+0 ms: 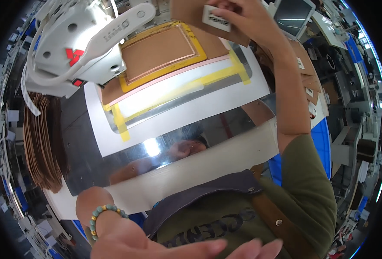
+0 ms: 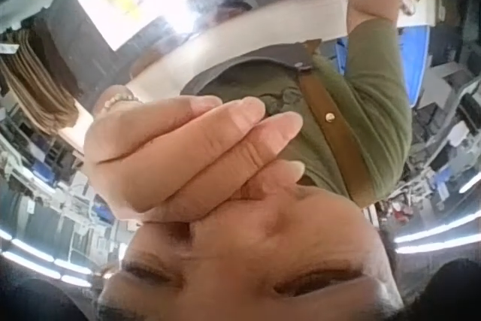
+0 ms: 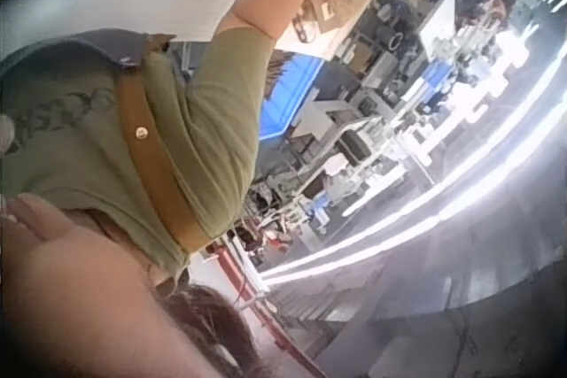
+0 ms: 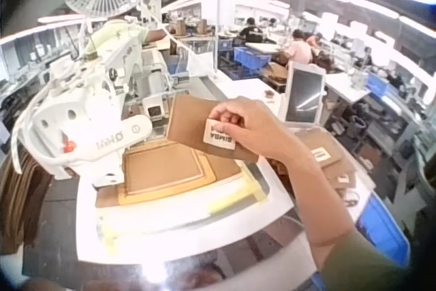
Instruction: Using an industrial sewing machine to stitch labels onto leather pieces in a workshop.
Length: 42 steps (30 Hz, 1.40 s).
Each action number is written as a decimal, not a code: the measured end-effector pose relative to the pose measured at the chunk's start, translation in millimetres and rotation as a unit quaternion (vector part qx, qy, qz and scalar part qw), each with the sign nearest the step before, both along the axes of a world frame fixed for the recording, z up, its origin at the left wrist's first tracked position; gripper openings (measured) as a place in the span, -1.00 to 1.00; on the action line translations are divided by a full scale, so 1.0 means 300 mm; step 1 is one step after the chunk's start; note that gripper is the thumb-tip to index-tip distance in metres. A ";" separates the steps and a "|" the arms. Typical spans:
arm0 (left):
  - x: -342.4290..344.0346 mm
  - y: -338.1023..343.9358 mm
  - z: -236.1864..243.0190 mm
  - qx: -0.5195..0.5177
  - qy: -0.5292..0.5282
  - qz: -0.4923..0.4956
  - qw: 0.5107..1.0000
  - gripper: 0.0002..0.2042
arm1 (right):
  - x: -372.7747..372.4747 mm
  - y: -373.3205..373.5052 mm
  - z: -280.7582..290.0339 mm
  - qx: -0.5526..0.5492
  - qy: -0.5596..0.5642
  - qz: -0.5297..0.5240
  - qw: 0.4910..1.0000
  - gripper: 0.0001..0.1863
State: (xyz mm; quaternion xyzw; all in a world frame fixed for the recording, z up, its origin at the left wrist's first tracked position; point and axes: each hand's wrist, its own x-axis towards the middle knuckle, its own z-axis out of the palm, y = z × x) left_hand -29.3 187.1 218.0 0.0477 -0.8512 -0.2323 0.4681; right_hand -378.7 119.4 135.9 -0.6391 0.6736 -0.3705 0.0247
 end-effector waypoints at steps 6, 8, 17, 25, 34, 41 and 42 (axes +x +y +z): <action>-0.074 -0.111 -0.091 -0.193 -0.135 -0.219 0.947 -0.58 | 0.171 -0.355 -0.237 -0.006 0.305 0.075 0.949 -0.85; -0.043 -0.161 -0.159 -0.339 -0.192 -0.168 0.906 -0.52 | 0.218 -0.387 -0.328 -0.032 0.321 0.089 0.942 -0.86; 0.248 -0.770 -0.571 -0.068 -0.326 0.121 0.935 -0.75 | 0.238 -0.376 -0.404 -0.045 0.305 0.103 0.946 -0.93; 0.163 -0.963 -0.719 0.081 -0.357 0.145 0.919 -0.57 | 0.257 -0.385 -0.426 -0.043 0.290 0.087 0.952 -0.93; -0.020 -0.980 -0.677 0.015 -0.397 0.046 0.917 -0.56 | 0.248 -0.388 -0.435 -0.034 0.217 0.087 0.972 -0.88; -0.036 -1.027 -0.691 -0.011 -0.372 0.056 0.927 -0.59 | 0.263 -0.381 -0.457 -0.049 0.173 0.123 0.976 -0.84; -0.032 -1.038 -0.694 -0.007 -0.365 0.050 0.930 -0.59 | 0.276 -0.377 -0.452 -0.060 0.129 0.162 0.976 -0.82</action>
